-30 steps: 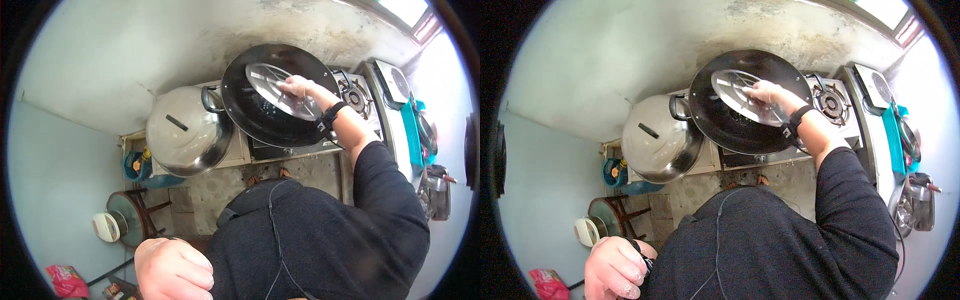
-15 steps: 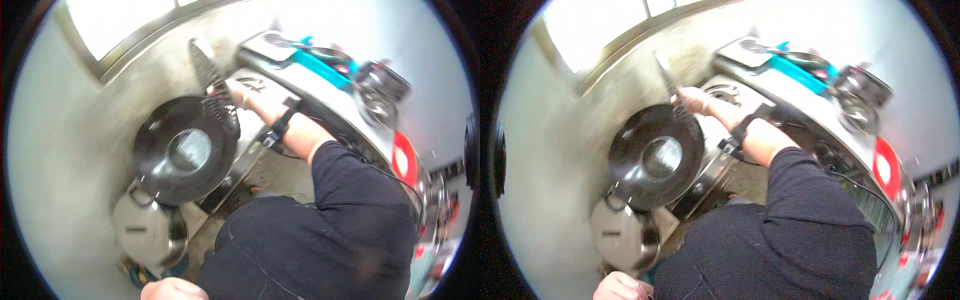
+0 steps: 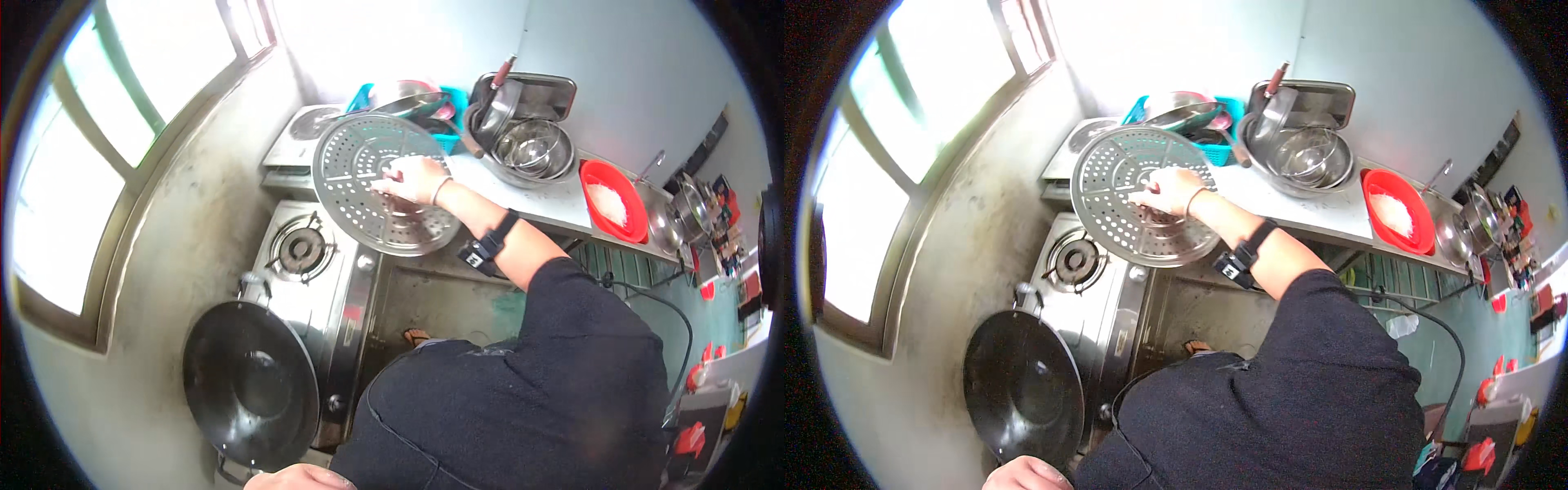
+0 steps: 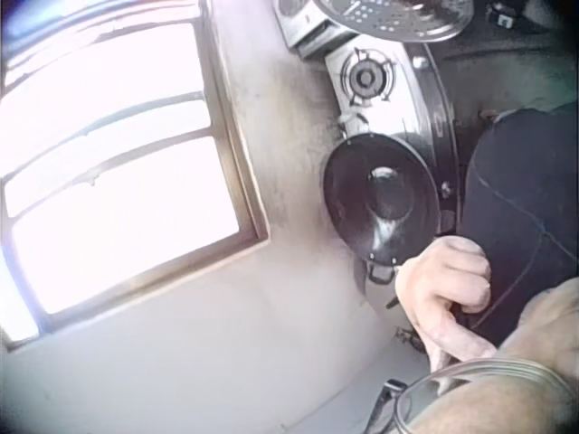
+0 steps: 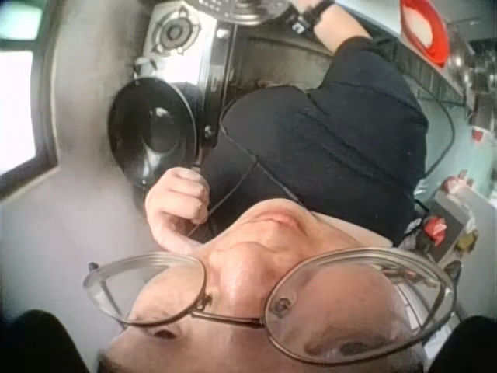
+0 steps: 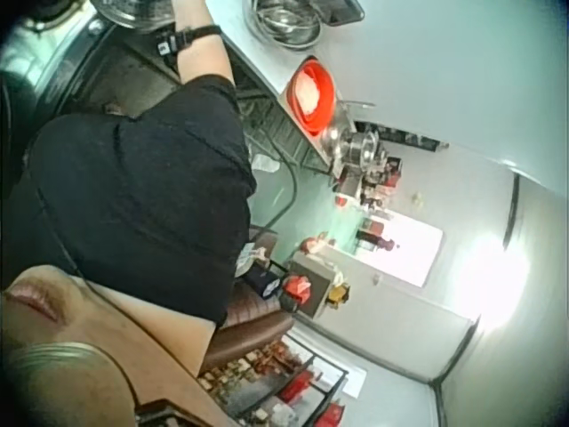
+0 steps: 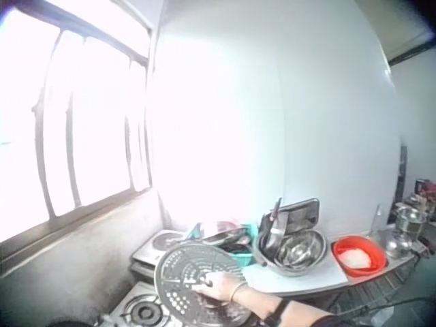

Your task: The person kneads dough in a bowl by hand, carries the bowl through a room, and places it on a table. After picking up a phone, they carry the bowl into a kitchen, set it down, and remove a lid and a steamer rack from a wok.

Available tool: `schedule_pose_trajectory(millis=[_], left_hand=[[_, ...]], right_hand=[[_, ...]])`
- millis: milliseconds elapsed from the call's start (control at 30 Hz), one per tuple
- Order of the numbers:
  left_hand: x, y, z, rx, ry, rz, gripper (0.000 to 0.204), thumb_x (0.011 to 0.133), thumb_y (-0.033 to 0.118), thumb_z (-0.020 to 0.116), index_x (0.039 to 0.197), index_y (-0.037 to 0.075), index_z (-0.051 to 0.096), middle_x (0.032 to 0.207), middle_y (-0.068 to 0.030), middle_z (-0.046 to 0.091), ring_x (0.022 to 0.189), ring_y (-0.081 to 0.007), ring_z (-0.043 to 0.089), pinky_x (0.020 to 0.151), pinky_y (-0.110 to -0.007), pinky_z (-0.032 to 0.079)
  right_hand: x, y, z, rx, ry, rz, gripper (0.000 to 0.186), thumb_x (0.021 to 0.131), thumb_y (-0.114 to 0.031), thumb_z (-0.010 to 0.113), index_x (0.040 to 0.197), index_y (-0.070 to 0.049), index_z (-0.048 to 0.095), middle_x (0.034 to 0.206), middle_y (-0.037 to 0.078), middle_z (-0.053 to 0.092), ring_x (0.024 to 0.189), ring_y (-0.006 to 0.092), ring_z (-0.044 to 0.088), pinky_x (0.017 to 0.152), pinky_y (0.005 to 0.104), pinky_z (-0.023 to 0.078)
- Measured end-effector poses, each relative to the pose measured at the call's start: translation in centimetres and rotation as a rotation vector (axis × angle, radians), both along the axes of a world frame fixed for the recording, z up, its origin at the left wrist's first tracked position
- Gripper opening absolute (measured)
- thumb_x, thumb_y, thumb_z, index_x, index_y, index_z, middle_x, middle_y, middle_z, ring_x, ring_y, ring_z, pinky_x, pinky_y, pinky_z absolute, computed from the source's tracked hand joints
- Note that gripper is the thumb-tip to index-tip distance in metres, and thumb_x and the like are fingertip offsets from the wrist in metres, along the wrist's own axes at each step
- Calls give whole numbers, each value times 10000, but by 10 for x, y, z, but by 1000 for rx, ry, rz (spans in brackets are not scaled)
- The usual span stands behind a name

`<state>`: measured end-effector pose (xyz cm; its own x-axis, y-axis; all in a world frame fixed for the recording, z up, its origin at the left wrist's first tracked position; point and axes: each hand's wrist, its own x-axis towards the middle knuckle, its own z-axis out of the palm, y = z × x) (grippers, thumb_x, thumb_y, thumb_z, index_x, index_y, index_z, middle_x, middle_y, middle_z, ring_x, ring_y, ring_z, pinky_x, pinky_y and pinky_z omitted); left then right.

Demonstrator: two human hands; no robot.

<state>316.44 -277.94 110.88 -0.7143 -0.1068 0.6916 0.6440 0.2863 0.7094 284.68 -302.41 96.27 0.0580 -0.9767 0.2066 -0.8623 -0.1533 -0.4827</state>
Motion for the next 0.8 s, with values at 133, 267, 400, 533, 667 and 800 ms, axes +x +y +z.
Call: schedule_pose_trajectory(millis=[133, 267, 400, 533, 667, 800], left_hand=[[-43, -48, -5, 54, 32, -44, 156, 897, 160, 517, 1000, 212, 622, 633, -32, 534, 452, -118, 471, 405, -229, 342], [-77, -82, -11, 124, 76, -38, 154, 910, 200, 518, 1014, 234, 627, 619, -27, 537, 437, -114, 478, 407, -228, 344], [-106, -116, -16, 103, 107, -162, 159, 911, 249, 536, 1041, 244, 627, 633, -32, 542, 447, -110, 478, 409, -219, 333], [-121, -137, -12, 74, 44, -242, 179, 903, 256, 550, 1065, 231, 622, 654, -35, 541, 467, -107, 480, 414, -216, 329], [-126, -142, -5, 22, 11, -217, 191, 871, 300, 610, 976, 148, 658, 657, -19, 522, 467, -102, 456, 423, -224, 323], [-96, -133, -10, 30, -64, 13, 303, 814, 395, 680, 872, 98, 686, 650, -5, 496, 489, -109, 439, 437, -243, 319]], right_hand=[[-101, 26, 35, -87, 146, -274, 548, 693, -657, 609, 681, -111, 661, 747, 114, 660, 742, 281, 642, 670, 384, 488], [-222, 56, 58, -5, 415, -674, 562, 726, -649, 580, 837, -107, 677, 876, 125, 667, 837, 284, 645, 716, 386, 498], [-329, 53, 47, 217, 620, -1004, 602, 760, -617, 566, 1026, -86, 664, 1032, 113, 662, 971, 271, 631, 808, 377, 501], [-343, 11, 25, 392, 743, -875, 576, 746, -568, 622, 1036, -73, 665, 1074, 124, 650, 1018, 259, 616, 852, 369, 492], [-352, -40, 0, 493, 781, -828, 483, 716, -491, 694, 1023, -119, 679, 1094, 87, 651, 1021, 246, 622, 834, 356, 504], [-356, -65, -22, 378, 679, -816, 264, 806, -203, 559, 1033, -120, 666, 1099, 125, 637, 1041, 294, 606, 840, 415, 499]])
